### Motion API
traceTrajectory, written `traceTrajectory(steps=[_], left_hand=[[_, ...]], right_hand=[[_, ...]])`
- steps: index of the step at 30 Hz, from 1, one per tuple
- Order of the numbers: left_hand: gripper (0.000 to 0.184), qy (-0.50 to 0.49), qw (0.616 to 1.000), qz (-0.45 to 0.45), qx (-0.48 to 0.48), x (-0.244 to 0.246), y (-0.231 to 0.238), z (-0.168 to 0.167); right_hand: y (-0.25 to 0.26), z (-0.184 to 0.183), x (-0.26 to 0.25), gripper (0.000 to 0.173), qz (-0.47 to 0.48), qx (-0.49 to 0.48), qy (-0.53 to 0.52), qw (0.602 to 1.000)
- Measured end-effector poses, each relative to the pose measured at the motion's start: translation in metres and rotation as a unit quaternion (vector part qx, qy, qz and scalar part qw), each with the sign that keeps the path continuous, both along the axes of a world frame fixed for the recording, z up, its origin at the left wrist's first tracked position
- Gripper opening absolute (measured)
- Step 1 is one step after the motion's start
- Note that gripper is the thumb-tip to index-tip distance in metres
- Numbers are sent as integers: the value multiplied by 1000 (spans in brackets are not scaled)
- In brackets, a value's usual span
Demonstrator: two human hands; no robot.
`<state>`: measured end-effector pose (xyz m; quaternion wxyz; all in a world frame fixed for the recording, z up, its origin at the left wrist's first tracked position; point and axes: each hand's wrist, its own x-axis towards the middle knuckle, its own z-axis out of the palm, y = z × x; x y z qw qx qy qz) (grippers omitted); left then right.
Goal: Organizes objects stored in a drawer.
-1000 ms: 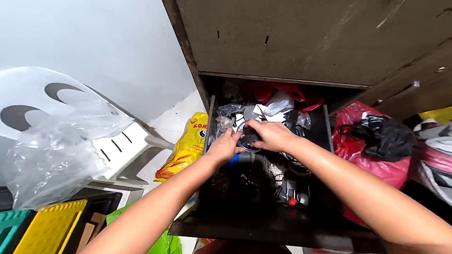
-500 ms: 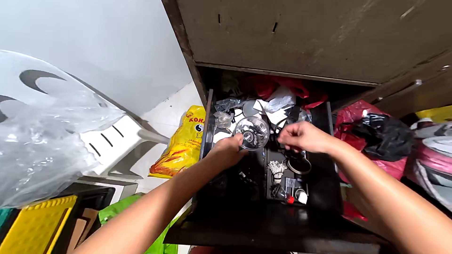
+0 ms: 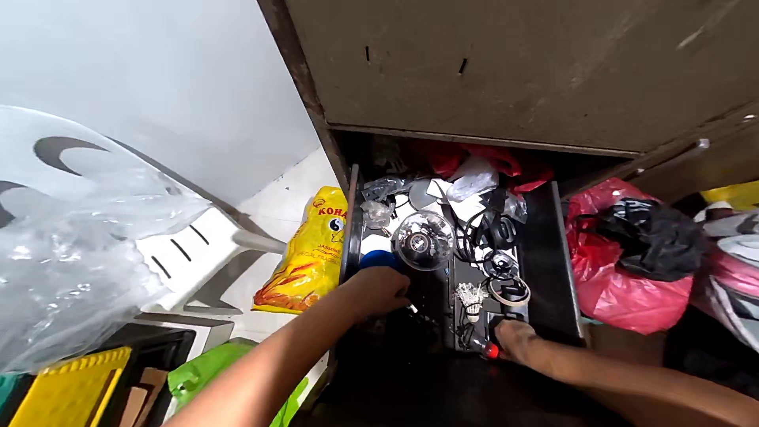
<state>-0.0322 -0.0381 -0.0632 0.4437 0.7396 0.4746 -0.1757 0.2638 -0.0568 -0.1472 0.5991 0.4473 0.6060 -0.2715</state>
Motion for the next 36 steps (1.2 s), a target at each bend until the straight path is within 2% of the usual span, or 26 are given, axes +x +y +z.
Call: traceTrajectory(steps=[3, 5, 10, 13, 16, 19, 21, 23, 25, 27, 30, 32, 33, 34, 35, 36], left_hand=[[37, 12, 1000, -5, -19, -4, -8, 2], [37, -1, 1000, 3, -18, -7, -13, 10], [34, -118, 987, 93, 56, -29, -38, 35], [27, -197, 952, 175, 155, -50, -65, 40], [22, -212, 909, 268, 238, -77, -95, 37], [25, -201, 872, 358, 267, -105, -125, 33], [25, -191, 854, 402, 269, -120, -138, 29], [24, -183, 844, 422, 277, -128, -143, 27], [22, -183, 845, 413, 288, -128, -141, 26], [20, -182, 857, 388, 286, -122, -130, 28], [18, -187, 871, 352, 286, -107, -115, 33], [17, -194, 870, 347, 290, -102, -114, 37], [18, -195, 864, 357, 295, -104, -119, 37], [18, -193, 859, 374, 292, -107, -126, 36], [19, -188, 854, 394, 284, -111, -134, 33], [19, -181, 850, 412, 275, -115, -142, 30]], right_hand=[[-16, -9, 10, 50, -47, 73, -3, 996], [-19, -13, 18, 55, -28, 107, 14, 994], [-18, -16, 29, 58, 16, 130, 56, 990], [-13, -16, 31, 55, 3, 98, 70, 993], [3, -6, 32, 77, -10, 38, 55, 998], [21, 25, 27, 70, -67, 41, 115, 990], [41, 60, 17, 57, -148, 56, 206, 966], [67, 104, 6, 49, -217, 79, 329, 916], [88, 143, -11, 39, -233, 139, 452, 850], [105, 165, -32, 37, -202, 211, 526, 798], [117, 173, -67, 40, -149, 299, 538, 774], [104, 179, -84, 55, -68, 354, 530, 768], [91, 180, -92, 52, -20, 371, 556, 743], [74, 177, -99, 42, 10, 374, 585, 720], [56, 166, -105, 30, 10, 348, 603, 718], [40, 152, -112, 25, -17, 285, 591, 754]])
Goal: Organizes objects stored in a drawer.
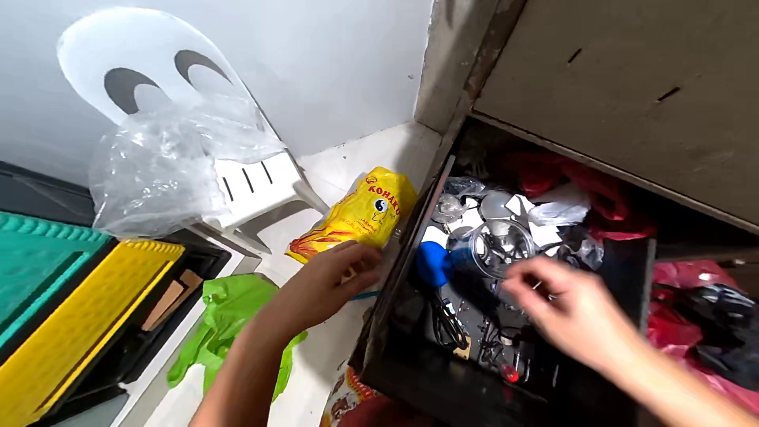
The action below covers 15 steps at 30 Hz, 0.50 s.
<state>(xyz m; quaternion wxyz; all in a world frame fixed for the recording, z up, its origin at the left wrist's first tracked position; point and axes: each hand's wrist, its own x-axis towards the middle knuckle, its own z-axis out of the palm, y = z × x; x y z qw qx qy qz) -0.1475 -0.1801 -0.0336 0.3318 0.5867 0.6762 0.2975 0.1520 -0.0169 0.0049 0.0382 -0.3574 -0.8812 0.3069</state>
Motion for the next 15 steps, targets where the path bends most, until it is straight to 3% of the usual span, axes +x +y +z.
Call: traceTrajectory(steps=[2, 3, 5, 6, 8, 10, 13, 15], left_hand=[[18, -7, 1000, 20, -20, -3, -11, -6], [18, -15, 999, 24, -25, -1, -13, -7], [20, -29, 999, 11, -32, 7, -11, -8], [21, -35, 999, -3, -38, 11, -9, -8], [22, -38, 997, -32, -51, 15, -8, -9], [22, -41, 997, -33, -49, 12, -14, -12], [22, -37, 997, -4, -65, 3, -27, -22], [22, -33, 996, 15, -82, 0, -34, -29]], right_hand=[[-16, -38, -20, 41, 20, -207, -177, 962], [-22, -68, -29, 55, 25, -242, -271, 931], [-35, -121, -43, 79, 41, -226, -433, 871], [-39, -139, -48, 82, 52, -207, -485, 848], [-39, -150, -50, 63, 57, -187, -503, 842], [-24, -142, -39, 45, 63, -212, -446, 867], [10, -123, -1, 35, 72, -226, -373, 897], [26, -114, 23, 36, 66, -195, -406, 890]])
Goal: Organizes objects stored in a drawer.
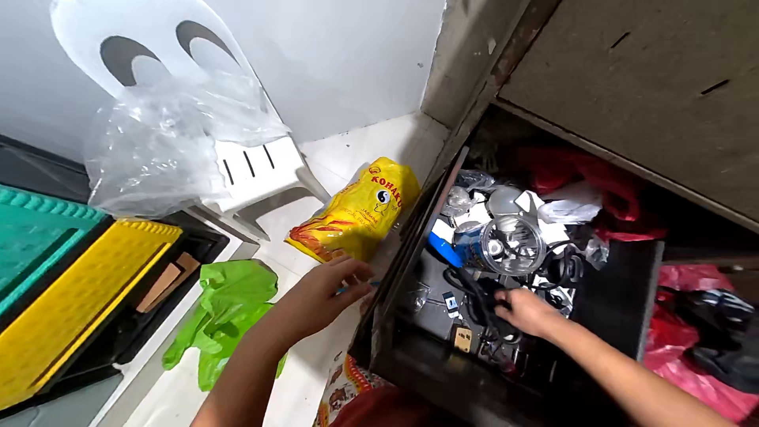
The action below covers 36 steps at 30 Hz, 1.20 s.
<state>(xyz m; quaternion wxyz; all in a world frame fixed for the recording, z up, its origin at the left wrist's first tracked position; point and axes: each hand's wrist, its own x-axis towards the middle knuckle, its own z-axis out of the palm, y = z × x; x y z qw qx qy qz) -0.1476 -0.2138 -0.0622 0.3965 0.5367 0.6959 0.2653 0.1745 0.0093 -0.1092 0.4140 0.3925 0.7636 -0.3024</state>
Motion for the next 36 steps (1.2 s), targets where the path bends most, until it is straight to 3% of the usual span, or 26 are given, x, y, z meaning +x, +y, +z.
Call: traceTrajectory(steps=[3, 4, 6, 9, 13, 16, 18, 20, 23, 24, 27, 29, 31, 33, 36], left_hand=[[23, -4, 1000, 13, -3, -1, -8, -7], [24, -7, 1000, 17, -9, 0, -8, -9], [24, -14, 999, 26, -26, 3, -7, -10], [25, -23, 999, 17, -40, 10, -4, -14], [27, -30, 998, 0, -50, 21, 9, -9], [26, -29, 999, -5, -36, 23, 12, -4], [25, -23, 1000, 4, -21, 19, 9, -6], [24, -16, 1000, 17, -10, 12, 3, -11], [23, -11, 999, 39, -11, 5, -4, -18], [22, -12, 999, 44, -15, 4, -4, -20], [22, -14, 999, 45, -5, 7, 3, -18], [22, -13, 999, 41, 8, 12, 11, -15], [22, -7, 999, 36, 25, 15, 13, -14], [22, -3, 999, 35, 27, 15, 13, -12], [23, -14, 998, 59, 11, 10, 5, -7]], right_hand=[[1, -1, 24, 44, 7, 89, -99, 991], [-5, -2, 27, 48, 11, 123, -96, 988], [-23, 2, 22, 48, 33, 162, 8, 986], [-48, -6, -8, 42, 7, 58, 99, 993], [-59, -52, -44, 57, -5, -2, 46, 999], [-59, -61, -53, 52, 28, -12, 43, 999], [-62, -35, -49, 51, 12, -41, 101, 994], [-63, 10, -33, 47, -15, -38, 246, 969], [-43, 68, -10, 37, -32, 161, 455, 875], [-27, 80, -5, 39, -30, 235, 471, 850], [0, 100, -6, 55, -30, 334, 428, 839], [-16, 90, -21, 45, 7, 363, 442, 820], [-46, 64, -39, 38, 10, 316, 407, 857], [-60, 39, -55, 45, -27, 239, 319, 917], [-53, 37, -69, 43, -64, 183, 251, 948]])
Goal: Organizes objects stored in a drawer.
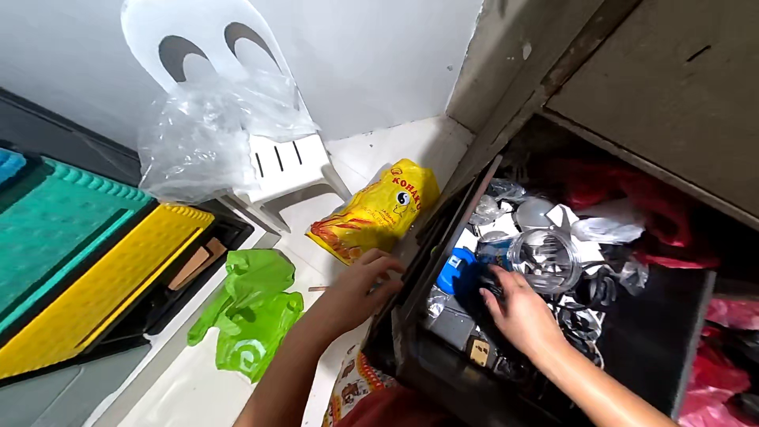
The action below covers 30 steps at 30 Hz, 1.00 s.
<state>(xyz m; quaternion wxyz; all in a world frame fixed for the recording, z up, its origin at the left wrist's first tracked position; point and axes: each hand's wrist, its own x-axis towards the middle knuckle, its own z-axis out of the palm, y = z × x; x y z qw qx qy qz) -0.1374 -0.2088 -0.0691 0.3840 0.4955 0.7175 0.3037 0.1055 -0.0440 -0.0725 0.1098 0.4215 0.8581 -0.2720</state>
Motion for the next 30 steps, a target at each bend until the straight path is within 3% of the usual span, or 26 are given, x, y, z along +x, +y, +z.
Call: traceTrajectory(steps=[4, 8, 12, 17, 20, 22, 25, 26, 27, 28, 30], left_hand=[[22, -3, 999, 25, -31, -11, -13, -13], [23, -13, 999, 6, -36, -1, -5, -17], [26, -33, 997, -30, -59, 5, 0, -16], [28, -25, 996, 5, -86, -7, -24, -28], [29, -28, 992, 22, -122, -13, -37, -36], [30, -28, 991, 22, -132, -13, -37, -39], [32, -32, 991, 2, -131, -8, -28, -34], [32, -35, 991, -6, -130, -6, -26, -32], [33, -37, 991, -10, -128, -4, -24, -32], [33, -37, 991, -13, -127, -3, -23, -32], [33, -37, 991, -18, -129, -1, -23, -35]], right_hand=[[9, -11, -18, 36, 26, -113, -63, 991], [10, -67, -44, 61, 21, -71, -134, 988], [17, -105, -50, 57, 31, -83, -185, 979], [10, -95, -25, 54, 47, -89, -62, 993], [-11, -88, -18, 40, 80, -179, 14, 980], [-23, -95, -18, 34, 0, -282, 51, 958], [-36, -108, -28, 25, -242, -444, 70, 860], [-39, -110, -27, 28, -234, -442, 75, 863], [-42, -112, -23, 34, -156, -397, 70, 902], [-43, -114, -18, 44, -38, -344, 44, 937], [-45, -116, -13, 45, 196, -233, -34, 952]])
